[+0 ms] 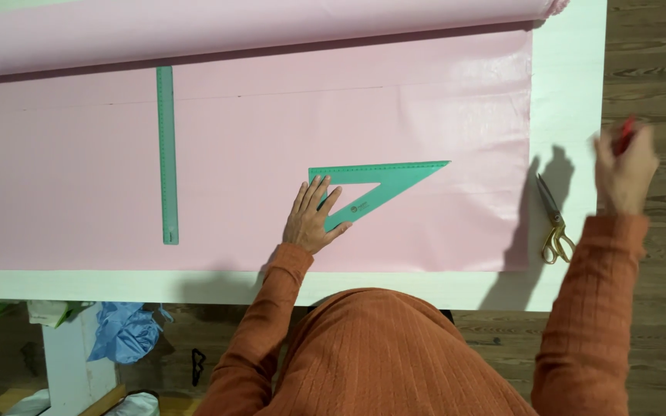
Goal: Measuring, marking, and cutting a roll of pink leather material on a workshop table.
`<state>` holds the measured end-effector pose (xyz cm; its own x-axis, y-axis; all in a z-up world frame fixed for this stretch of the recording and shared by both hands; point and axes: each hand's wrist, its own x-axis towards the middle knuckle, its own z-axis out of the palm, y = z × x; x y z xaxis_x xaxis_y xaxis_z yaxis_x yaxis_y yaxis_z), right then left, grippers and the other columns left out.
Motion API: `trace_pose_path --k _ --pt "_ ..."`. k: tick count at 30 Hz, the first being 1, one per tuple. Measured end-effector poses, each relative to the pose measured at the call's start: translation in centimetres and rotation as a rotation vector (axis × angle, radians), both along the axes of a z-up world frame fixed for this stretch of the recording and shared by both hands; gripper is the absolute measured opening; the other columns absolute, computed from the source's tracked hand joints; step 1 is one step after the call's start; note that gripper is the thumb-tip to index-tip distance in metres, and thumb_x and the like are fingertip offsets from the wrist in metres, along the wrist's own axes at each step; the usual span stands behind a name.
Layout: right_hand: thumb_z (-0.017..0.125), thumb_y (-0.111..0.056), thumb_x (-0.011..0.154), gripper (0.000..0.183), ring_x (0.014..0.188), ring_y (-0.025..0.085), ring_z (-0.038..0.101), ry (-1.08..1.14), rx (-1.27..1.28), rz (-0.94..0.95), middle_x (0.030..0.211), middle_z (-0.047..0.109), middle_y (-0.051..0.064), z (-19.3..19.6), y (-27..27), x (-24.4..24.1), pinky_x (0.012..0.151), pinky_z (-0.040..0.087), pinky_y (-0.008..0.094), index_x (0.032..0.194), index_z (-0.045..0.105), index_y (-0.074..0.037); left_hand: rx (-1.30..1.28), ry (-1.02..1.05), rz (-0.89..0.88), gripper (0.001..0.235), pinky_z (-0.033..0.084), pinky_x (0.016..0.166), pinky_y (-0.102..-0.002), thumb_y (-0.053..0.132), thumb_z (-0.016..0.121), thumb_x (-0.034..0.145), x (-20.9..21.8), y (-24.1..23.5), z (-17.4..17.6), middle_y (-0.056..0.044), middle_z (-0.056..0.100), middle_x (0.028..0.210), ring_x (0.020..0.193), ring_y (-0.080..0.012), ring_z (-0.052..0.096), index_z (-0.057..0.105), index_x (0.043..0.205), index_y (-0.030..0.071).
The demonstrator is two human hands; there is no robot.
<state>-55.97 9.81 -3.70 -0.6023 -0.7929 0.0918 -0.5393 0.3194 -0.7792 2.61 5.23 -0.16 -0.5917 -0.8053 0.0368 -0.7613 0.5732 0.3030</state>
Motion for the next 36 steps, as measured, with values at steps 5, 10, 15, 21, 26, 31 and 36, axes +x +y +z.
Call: trace_pose_path --k 5,10,15,21,26,31,36 --pt "0.085 -0.039 0.084 0.058 0.084 0.026 0.069 0.174 0.707 0.239 0.107 0.071 0.02 -0.8 7.8 3.1 0.071 0.061 0.04 0.118 0.065 0.005 -0.015 0.017 0.012 0.08 0.019 0.128 -0.048 0.066 0.064 0.089 0.0 -0.1 0.0 -0.011 0.036 0.163 0.153 -0.0272 0.027 0.051 0.149 0.016" --pt "0.084 -0.029 0.092 0.037 0.076 0.025 0.068 0.236 0.698 0.028 0.101 0.073 0.019 -2.4 12.4 6.1 0.071 0.061 0.042 0.106 0.073 0.003 0.015 0.018 0.004 0.08 0.02 0.128 -0.048 0.067 0.061 0.09 0.3 0.0 -0.3 -0.011 0.032 0.165 0.154 -0.0288 0.026 0.047 0.152 0.018" --pt "0.082 -0.019 0.097 0.025 0.082 0.026 0.066 0.341 0.411 0.119 0.1 0.07 0.019 -0.1 7.5 11.1 0.072 0.06 0.04 0.104 0.071 0.002 0.037 -0.022 -0.086 0.083 0.019 0.126 -0.05 0.068 0.056 0.091 1.0 -0.6 -0.5 -0.018 0.022 0.167 0.154 -0.0333 0.021 0.042 0.156 0.019" --pt "0.075 -0.009 0.092 0.02 0.089 0.032 0.066 0.172 0.016 0.578 0.107 0.065 0.018 9.1 -6.7 30.3 0.073 0.056 0.041 0.11 0.068 -0.002 0.16 -0.179 -0.268 0.082 0.016 0.125 -0.052 0.068 0.05 0.093 1.3 2.4 0.3 -0.023 0.012 0.168 0.156 -0.0359 0.016 0.039 0.156 0.017" --pt "0.067 -0.014 0.093 0.012 0.08 0.032 0.066 0.411 -0.147 1.019 0.098 0.065 0.013 6.2 -14.5 47.2 0.072 0.056 0.043 0.1 0.066 -0.005 0.592 -0.63 -0.414 0.082 0.029 0.136 -0.05 0.071 0.032 0.104 0.8 5.6 2.5 -0.016 0.063 0.141 0.146 -0.0323 0.046 0.072 0.133 0.006" --pt "0.057 -0.014 0.098 0.024 0.077 0.027 0.068 0.596 -0.149 1.212 0.096 0.064 0.013 2.2 -17.1 58.0 0.067 0.059 0.041 0.12 0.066 -0.01 0.025 0.317 -0.249 0.083 0.039 0.12 -0.05 0.064 0.061 0.086 2.5 8.1 -2.0 -0.023 0.058 0.143 0.138 -0.0408 0.052 0.056 0.142 0.004" --pt "0.059 -0.019 0.1 0.024 0.08 0.027 0.068 0.524 -0.034 1.216 0.1 0.063 0.013 4.9 -14.5 58.7 0.071 0.059 0.041 0.122 0.063 -0.01 0.314 0.293 -0.251 0.075 0.041 0.121 -0.05 0.061 0.067 0.09 3.0 8.1 -3.7 -0.017 0.06 0.139 0.136 -0.0367 0.053 0.058 0.139 0.006"
